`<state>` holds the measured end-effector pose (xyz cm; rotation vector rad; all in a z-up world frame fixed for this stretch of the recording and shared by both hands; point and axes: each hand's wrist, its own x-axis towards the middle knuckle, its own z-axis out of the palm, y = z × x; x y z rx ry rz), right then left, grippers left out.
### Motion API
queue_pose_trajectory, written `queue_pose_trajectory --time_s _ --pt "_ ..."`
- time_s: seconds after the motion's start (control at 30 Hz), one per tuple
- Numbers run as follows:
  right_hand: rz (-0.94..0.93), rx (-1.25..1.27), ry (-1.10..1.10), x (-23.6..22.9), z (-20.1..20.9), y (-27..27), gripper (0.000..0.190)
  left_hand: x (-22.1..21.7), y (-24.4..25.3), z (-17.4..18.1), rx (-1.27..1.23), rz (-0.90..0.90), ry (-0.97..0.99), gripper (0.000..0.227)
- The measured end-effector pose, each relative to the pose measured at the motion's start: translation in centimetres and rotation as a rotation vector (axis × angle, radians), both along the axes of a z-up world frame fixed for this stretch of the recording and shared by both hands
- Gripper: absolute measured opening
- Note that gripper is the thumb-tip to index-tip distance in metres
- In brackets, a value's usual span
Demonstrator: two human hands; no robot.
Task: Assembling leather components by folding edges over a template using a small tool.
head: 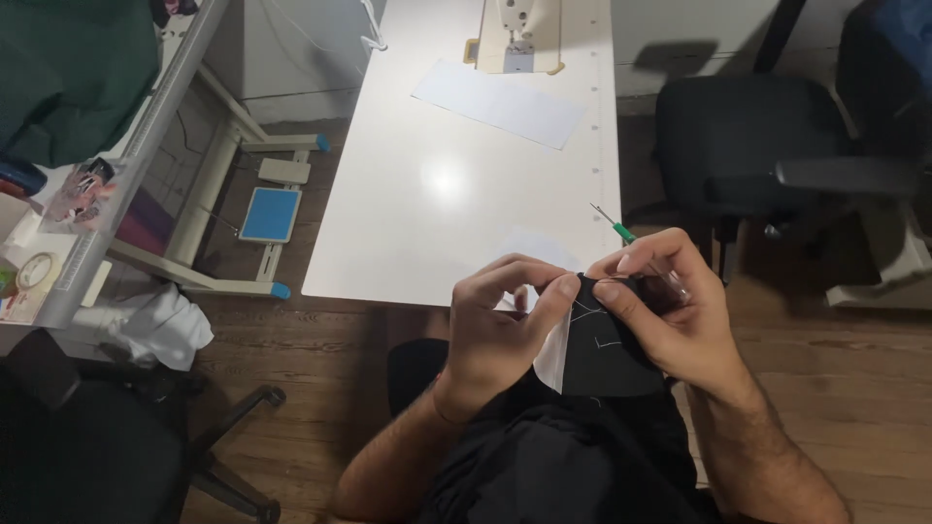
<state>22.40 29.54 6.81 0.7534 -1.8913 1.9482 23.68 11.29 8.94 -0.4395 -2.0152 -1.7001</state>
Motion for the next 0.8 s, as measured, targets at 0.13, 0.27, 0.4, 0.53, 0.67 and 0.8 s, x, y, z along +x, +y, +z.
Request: queue_pose_trajectory --time_s 0.13,0.27,0.4,0.53,0.67,0.8 --pt "0.039 -0.013 0.032 2.1 -0.5 1.1 0.026 1.9 1.0 -1.4 0.215 -0.174 -0.293 0.006" --pt "0.022 -0.069 0.043 2.6 -1.5 1.4 0.028 2.9 2.5 -1.6 0.452 -0.259 -0.271 0.015" --pt "0.017 -0.073 0.045 2.8 -1.8 1.5 0.029 3.0 3.0 -1.9 0.553 -0.29 -0.255 0.018" --pt "-0.002 -0.068 0.025 2.9 -1.5 1.6 0.031 3.0 3.2 -2.2 0.574 -0.314 -0.294 0.015" --pt "-0.023 -0.03 0.055 2.9 -1.0 2.1 0.03 2.8 3.2 -1.7 0.551 -0.359 -0.32 0.014" --pt "-0.063 0.01 0.096 2.4 -2.0 2.1 0.03 2.7 3.0 -1.7 0.561 -0.387 -0.365 0.017"
